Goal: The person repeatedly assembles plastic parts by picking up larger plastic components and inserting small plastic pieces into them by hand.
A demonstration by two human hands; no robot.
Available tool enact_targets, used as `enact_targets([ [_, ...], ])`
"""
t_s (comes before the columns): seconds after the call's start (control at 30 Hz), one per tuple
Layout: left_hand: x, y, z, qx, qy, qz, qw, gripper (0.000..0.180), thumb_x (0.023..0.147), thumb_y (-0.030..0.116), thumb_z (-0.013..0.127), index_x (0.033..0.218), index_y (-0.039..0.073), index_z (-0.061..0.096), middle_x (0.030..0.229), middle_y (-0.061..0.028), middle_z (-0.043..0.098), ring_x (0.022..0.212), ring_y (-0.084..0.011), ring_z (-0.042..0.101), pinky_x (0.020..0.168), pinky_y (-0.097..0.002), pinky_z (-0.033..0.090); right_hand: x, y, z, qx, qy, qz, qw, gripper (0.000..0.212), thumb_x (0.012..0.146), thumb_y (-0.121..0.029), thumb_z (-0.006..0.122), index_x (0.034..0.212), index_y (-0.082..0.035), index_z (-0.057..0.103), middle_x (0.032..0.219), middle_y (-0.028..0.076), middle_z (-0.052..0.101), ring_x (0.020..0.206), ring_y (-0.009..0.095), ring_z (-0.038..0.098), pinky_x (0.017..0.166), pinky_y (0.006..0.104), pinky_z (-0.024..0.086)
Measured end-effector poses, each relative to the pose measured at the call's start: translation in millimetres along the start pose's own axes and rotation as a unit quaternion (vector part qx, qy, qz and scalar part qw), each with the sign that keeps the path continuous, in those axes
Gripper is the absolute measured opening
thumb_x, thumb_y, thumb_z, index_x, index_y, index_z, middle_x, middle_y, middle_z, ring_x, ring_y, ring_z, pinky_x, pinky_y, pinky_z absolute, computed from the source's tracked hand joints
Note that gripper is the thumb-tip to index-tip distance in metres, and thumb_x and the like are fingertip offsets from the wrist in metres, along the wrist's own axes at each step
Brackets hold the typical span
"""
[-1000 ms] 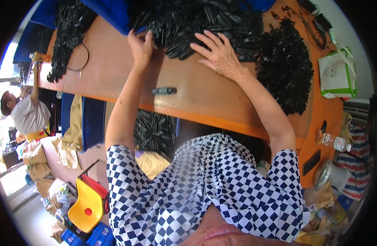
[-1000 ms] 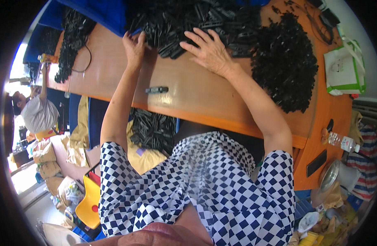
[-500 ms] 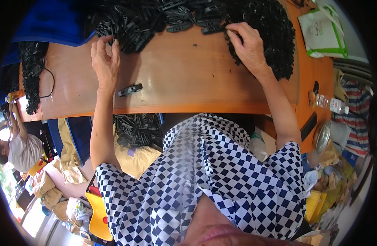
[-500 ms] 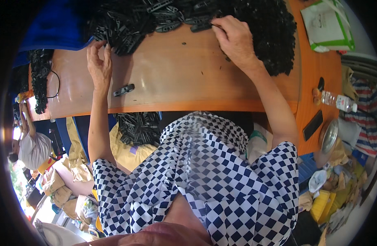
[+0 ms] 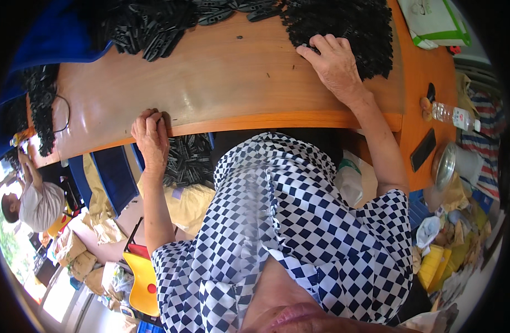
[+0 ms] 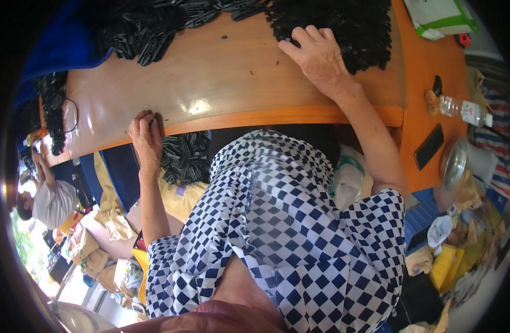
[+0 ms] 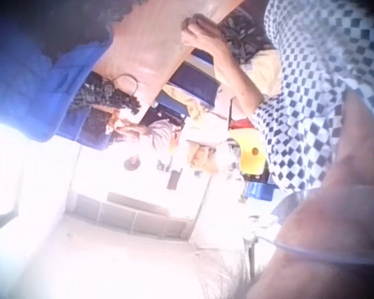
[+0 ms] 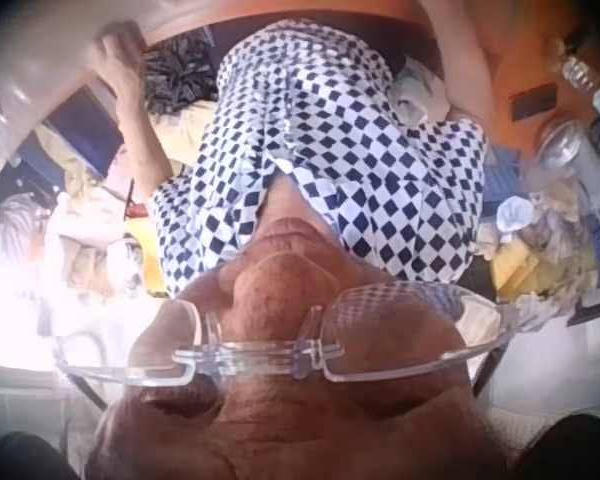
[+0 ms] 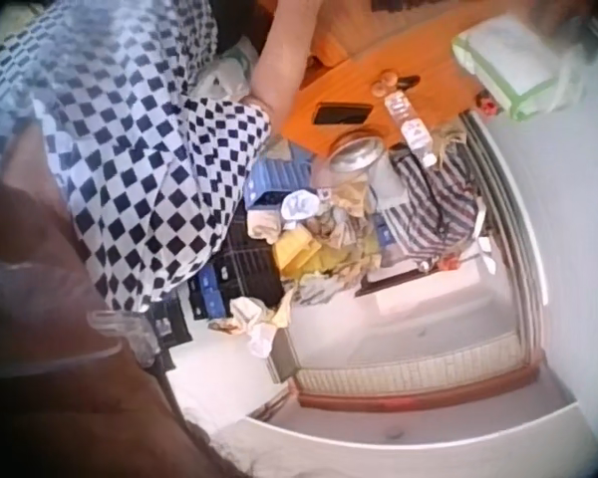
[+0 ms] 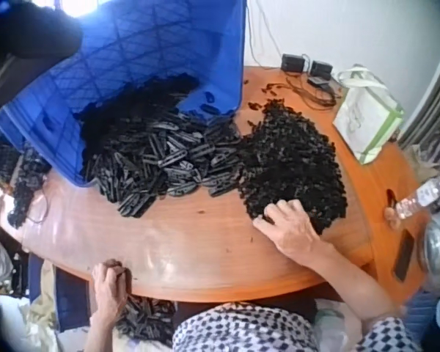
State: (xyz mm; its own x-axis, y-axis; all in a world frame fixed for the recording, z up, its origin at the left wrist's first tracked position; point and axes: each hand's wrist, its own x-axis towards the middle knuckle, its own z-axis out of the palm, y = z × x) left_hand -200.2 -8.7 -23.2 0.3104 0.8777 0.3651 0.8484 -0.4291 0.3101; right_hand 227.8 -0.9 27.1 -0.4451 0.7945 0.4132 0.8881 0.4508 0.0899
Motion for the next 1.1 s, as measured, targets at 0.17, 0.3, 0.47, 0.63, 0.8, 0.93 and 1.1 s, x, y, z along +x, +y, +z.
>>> enact_targets([
  [0.17,6,15,-14,0.108,0.023,-0.016,0.994,0.014,0.086,0.011,0.064,0.099,0.005,0.061,0.109,-0.0113,0.060,0.102,-0.0317,0.056,0.088,-0.0403,0.042,9,6,5,-0.053,-0.032,-0.061,0.996,0.020,0.075,-0.006,0.062,0.095,-0.010,0.062,0.090,0.003,0.050,0.087,0.018,0.052,0.075,0.0310,0.041],
  [0.3,73,64,8,-0.093,0.016,0.044,0.995,0.013,0.085,0.014,0.065,0.096,0.009,0.061,0.094,-0.0108,0.060,0.084,-0.0318,0.061,0.073,-0.0408,0.048,15,16,12,0.003,-0.036,-0.072,0.997,0.017,0.073,-0.005,0.064,0.089,-0.010,0.059,0.088,0.004,0.051,0.086,0.018,0.053,0.072,0.0306,0.042],
  [0.47,171,129,66,-0.101,0.002,0.176,0.979,0.025,0.083,0.010,0.065,0.107,0.008,0.059,0.094,-0.0126,0.058,0.082,-0.0342,0.061,0.070,-0.0412,0.051,23,14,10,0.073,0.028,0.008,0.997,0.017,0.077,-0.009,0.069,0.091,-0.007,0.058,0.084,0.005,0.056,0.080,0.020,0.058,0.071,0.0305,0.047],
  [0.63,209,140,110,-0.005,0.001,0.204,0.979,0.023,0.080,0.011,0.066,0.101,0.007,0.058,0.093,-0.0107,0.058,0.089,-0.0314,0.061,0.075,-0.0411,0.052,18,10,4,0.362,0.060,0.279,0.887,0.018,0.085,-0.011,0.070,0.096,-0.003,0.058,0.081,0.005,0.063,0.073,0.014,0.064,0.065,0.0257,0.052],
  [0.8,195,141,110,0.002,-0.040,0.191,0.981,0.024,0.080,0.011,0.065,0.100,0.006,0.053,0.098,-0.0113,0.060,0.094,-0.0318,0.060,0.077,-0.0416,0.051,0,11,10,0.716,0.072,0.366,0.589,0.018,0.088,-0.011,0.068,0.101,-0.002,0.058,0.084,0.006,0.064,0.075,0.013,0.065,0.068,0.0245,0.054],
  [0.93,176,140,89,-0.131,-0.117,0.030,0.984,0.025,0.085,0.008,0.065,0.106,0.004,0.054,0.099,-0.0103,0.062,0.090,-0.0299,0.064,0.073,-0.0381,0.054,4,-6,3,0.719,0.095,0.407,0.555,0.017,0.088,-0.009,0.068,0.101,-0.003,0.058,0.084,0.005,0.064,0.075,0.013,0.065,0.068,0.0239,0.053],
  [1.1,133,136,74,-0.630,-0.184,-0.212,0.724,0.042,0.082,0.002,0.073,0.118,-0.001,0.052,0.101,-0.0075,0.063,0.086,-0.0181,0.067,0.076,-0.0265,0.056,11,-30,-2,0.740,0.036,0.417,0.527,0.015,0.087,-0.007,0.068,0.097,-0.002,0.060,0.082,0.005,0.064,0.072,0.013,0.064,0.066,0.0231,0.052],
])
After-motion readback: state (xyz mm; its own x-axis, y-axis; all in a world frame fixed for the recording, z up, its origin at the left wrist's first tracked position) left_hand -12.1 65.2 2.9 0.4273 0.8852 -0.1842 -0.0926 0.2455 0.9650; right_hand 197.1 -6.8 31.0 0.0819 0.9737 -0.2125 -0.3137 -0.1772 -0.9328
